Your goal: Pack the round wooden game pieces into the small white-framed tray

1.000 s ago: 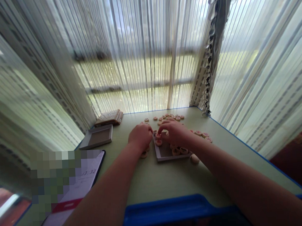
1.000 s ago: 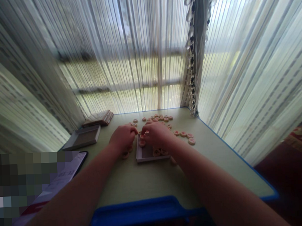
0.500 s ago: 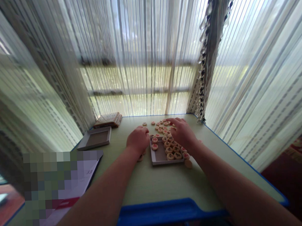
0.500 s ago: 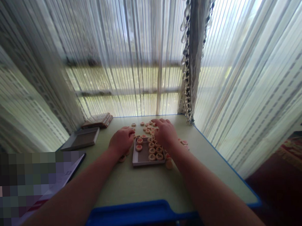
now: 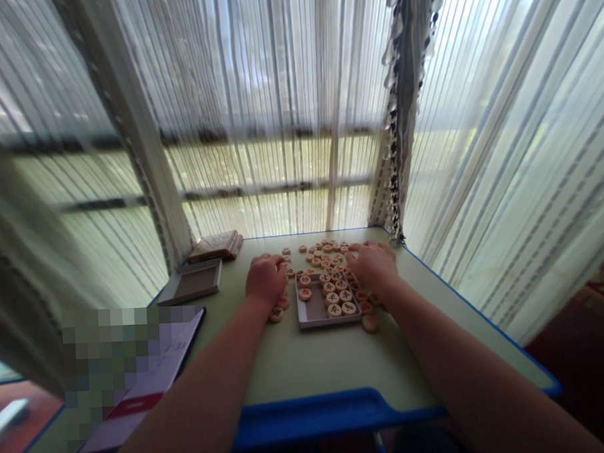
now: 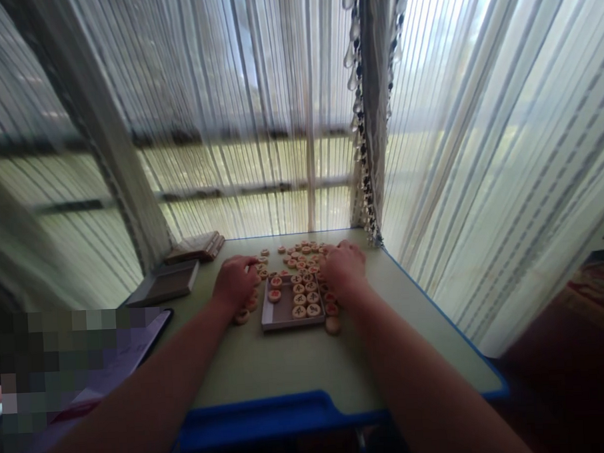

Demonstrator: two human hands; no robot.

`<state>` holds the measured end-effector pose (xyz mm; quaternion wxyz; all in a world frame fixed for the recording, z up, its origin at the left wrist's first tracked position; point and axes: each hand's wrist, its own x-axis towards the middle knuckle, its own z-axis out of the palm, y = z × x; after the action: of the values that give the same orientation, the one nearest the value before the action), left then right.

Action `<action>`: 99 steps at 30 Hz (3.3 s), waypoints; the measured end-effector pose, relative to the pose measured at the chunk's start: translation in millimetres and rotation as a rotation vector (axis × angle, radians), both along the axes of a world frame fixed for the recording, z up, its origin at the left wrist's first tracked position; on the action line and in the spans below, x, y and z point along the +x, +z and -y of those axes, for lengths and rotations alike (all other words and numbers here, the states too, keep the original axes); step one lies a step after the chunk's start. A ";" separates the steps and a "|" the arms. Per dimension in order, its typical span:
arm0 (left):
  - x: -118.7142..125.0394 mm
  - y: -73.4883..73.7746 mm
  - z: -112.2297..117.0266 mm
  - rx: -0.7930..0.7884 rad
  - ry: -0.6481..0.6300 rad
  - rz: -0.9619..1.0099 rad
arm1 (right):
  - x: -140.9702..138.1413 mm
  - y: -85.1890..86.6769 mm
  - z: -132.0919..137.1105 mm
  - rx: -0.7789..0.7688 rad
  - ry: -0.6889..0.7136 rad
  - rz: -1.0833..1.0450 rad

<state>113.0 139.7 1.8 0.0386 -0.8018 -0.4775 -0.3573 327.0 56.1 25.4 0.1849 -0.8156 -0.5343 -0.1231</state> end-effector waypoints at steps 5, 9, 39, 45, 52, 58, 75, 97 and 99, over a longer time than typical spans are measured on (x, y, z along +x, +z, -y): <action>3.4 -2.2 -7.3 -0.028 0.008 0.081 | 5.1 4.8 3.8 -0.191 -0.048 -0.073; 6.7 -3.8 -11.5 -0.167 0.052 0.176 | 14.6 2.5 2.2 -0.217 -0.042 -0.091; 1.2 0.9 -5.6 -0.226 0.072 0.061 | -26.4 0.4 8.3 0.023 0.283 -0.078; -2.6 -3.6 -12.9 -0.257 0.113 0.140 | -6.4 2.6 7.6 0.047 0.139 -0.076; -1.4 -5.9 -9.1 -0.270 -0.032 0.037 | 18.7 -3.3 -3.6 -0.009 0.131 -0.122; -2.1 -3.8 0.2 -0.206 -0.163 -0.029 | 8.7 -2.6 -13.9 -0.087 0.386 -0.128; -7.8 5.5 -9.4 0.070 -0.091 -0.042 | 6.3 -10.4 -24.6 -0.146 0.675 -0.234; -3.9 1.0 -4.0 -0.081 -0.109 -0.062 | 2.6 -4.3 -16.0 -0.116 0.669 0.017; -4.1 3.9 -1.6 -0.087 -0.025 -0.072 | 7.9 -4.9 -16.7 -0.095 0.528 0.039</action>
<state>109.0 141.3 5.6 0.0163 -0.8210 -0.4809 -0.3073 334.8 72.8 20.4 0.1618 -0.6532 -0.7372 -0.0609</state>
